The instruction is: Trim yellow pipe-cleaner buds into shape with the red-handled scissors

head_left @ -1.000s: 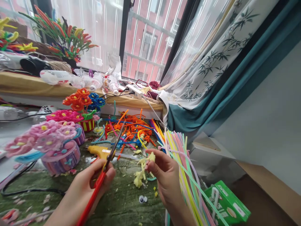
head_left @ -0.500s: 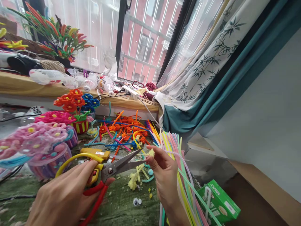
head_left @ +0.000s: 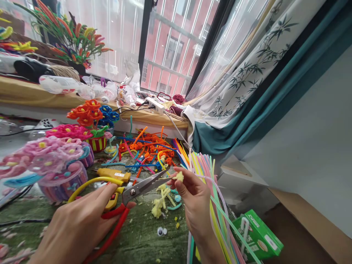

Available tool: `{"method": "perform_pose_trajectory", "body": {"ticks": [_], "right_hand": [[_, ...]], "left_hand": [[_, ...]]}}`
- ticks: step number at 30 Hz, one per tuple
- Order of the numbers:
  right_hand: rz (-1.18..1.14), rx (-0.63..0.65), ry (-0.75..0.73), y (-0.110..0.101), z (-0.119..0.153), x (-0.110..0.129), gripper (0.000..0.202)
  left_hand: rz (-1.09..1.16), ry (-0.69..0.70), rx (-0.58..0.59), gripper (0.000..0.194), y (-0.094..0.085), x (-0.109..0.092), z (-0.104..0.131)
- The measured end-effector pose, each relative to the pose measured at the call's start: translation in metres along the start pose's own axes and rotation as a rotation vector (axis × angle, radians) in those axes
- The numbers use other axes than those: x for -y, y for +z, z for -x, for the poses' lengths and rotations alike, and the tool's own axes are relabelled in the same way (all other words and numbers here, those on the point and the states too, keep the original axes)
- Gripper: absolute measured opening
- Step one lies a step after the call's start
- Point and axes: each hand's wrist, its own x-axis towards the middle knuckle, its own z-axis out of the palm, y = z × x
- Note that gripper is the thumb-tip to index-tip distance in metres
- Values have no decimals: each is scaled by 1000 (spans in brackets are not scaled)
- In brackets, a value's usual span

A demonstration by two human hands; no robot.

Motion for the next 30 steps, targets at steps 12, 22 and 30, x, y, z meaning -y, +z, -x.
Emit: {"method": "perform_pose_trajectory", "body": {"ticks": [12,22,30], "right_hand": [[-16,17,17,1,-1,0,34],[-151,44,88,3,-3,5,34],[-90,-3,73,1,-5,5,36]], "left_hand": [[38,0,17,40,3,7,0],[7,77,-32,25,2,11,0],[-124,173,-105,30,1,16,-6]]}}
